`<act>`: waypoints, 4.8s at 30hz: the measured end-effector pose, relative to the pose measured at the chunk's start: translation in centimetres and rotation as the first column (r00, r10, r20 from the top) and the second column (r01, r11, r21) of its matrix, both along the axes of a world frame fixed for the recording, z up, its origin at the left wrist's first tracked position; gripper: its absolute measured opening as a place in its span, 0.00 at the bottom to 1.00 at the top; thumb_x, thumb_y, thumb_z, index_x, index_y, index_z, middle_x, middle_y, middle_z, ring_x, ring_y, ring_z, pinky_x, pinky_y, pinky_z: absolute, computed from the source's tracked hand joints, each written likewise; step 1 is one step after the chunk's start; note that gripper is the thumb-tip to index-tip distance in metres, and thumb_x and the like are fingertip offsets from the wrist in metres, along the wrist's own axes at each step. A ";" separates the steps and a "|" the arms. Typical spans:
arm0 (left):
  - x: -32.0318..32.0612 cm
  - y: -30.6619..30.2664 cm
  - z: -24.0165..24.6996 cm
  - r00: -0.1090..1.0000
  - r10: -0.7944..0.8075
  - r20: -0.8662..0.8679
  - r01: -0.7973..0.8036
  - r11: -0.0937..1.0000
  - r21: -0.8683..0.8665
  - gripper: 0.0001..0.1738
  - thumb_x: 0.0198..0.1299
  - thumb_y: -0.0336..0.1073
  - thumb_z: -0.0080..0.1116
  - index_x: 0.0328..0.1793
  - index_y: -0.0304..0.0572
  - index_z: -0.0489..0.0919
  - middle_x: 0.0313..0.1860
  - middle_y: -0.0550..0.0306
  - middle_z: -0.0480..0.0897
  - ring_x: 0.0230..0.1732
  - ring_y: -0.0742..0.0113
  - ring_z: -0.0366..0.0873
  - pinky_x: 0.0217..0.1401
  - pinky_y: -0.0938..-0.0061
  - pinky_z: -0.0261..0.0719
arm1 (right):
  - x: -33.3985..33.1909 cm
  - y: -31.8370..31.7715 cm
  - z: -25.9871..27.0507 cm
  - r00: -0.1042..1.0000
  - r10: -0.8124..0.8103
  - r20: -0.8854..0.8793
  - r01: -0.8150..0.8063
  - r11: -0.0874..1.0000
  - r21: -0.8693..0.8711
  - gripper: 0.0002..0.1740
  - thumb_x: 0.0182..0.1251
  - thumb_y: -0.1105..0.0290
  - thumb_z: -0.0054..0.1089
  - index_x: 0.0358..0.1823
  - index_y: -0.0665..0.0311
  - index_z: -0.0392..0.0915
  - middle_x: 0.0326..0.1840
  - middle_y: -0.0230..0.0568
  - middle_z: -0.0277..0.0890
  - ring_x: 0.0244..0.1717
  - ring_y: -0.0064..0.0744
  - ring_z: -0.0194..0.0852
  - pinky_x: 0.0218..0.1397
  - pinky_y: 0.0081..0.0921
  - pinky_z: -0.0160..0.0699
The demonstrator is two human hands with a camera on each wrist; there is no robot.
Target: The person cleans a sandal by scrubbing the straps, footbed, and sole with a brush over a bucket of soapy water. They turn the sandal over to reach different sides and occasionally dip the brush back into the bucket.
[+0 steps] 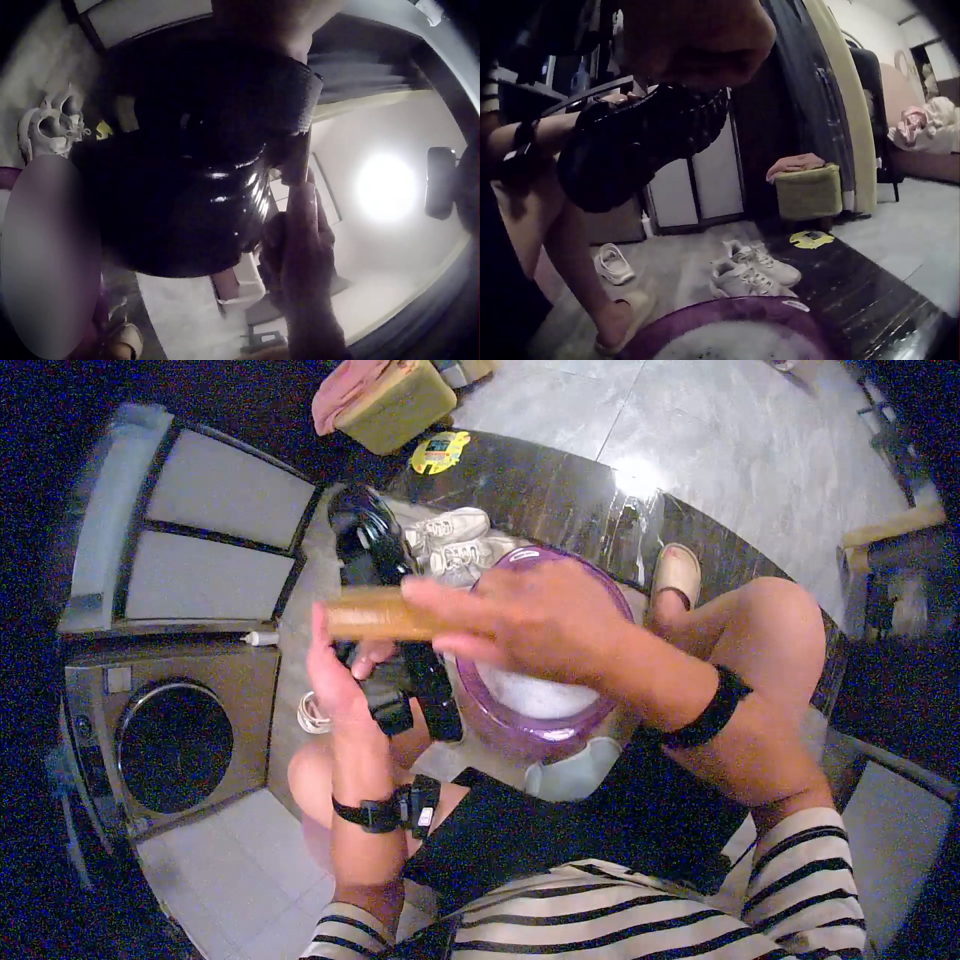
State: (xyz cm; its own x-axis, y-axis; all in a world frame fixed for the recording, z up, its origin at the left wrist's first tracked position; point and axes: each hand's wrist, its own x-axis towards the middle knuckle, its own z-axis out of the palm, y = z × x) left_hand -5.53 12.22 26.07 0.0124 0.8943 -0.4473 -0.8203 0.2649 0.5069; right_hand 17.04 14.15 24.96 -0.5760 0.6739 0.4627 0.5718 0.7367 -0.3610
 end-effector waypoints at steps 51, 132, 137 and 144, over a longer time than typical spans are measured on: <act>0.5 -0.5 -1.2 0.973 -0.069 0.222 0.001 0.956 0.294 0.45 0.74 0.66 0.27 0.78 0.30 0.56 0.75 0.36 0.64 0.74 0.45 0.65 0.75 0.56 0.66 | -2.5 -0.1 -1.1 0.987 -0.003 -0.160 -0.055 0.931 -0.360 0.35 0.67 0.58 0.63 0.74 0.57 0.65 0.44 0.52 0.83 0.37 0.49 0.85 0.38 0.37 0.82; 0.2 -0.7 -2.1 0.977 -0.037 -0.209 0.088 0.967 0.240 0.30 0.78 0.50 0.31 0.68 0.30 0.70 0.58 0.47 0.81 0.56 0.58 0.80 0.60 0.67 0.74 | 2.4 -1.9 -25.6 0.763 -0.342 0.549 0.641 0.514 -0.570 0.22 0.69 0.56 0.53 0.61 0.56 0.71 0.48 0.51 0.82 0.48 0.58 0.82 0.49 0.50 0.80; -0.5 -0.6 -3.5 0.985 0.008 -0.172 0.033 0.973 0.230 0.31 0.77 0.51 0.35 0.70 0.32 0.69 0.62 0.44 0.80 0.58 0.53 0.80 0.62 0.63 0.76 | 3.5 -6.4 -30.5 0.778 -0.077 0.623 0.571 0.499 -0.652 0.24 0.71 0.58 0.49 0.67 0.49 0.66 0.52 0.51 0.81 0.50 0.55 0.82 0.49 0.50 0.79; 0.3 -0.1 -2.8 0.981 0.166 0.100 -0.187 0.951 0.247 0.27 0.76 0.49 0.39 0.69 0.35 0.70 0.62 0.49 0.79 0.61 0.55 0.77 0.66 0.59 0.72 | 3.6 -4.7 -28.1 0.788 0.101 0.607 0.491 0.492 -0.719 0.21 0.67 0.62 0.54 0.62 0.51 0.74 0.49 0.48 0.83 0.51 0.52 0.82 0.51 0.46 0.80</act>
State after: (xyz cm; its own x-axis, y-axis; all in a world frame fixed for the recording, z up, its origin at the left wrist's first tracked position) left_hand -5.27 12.15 23.28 -0.1304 0.9691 -0.2095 -0.8817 -0.0167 0.4716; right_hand 20.60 9.48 -3.17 -0.2951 0.6732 -0.6780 0.9463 0.1079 -0.3048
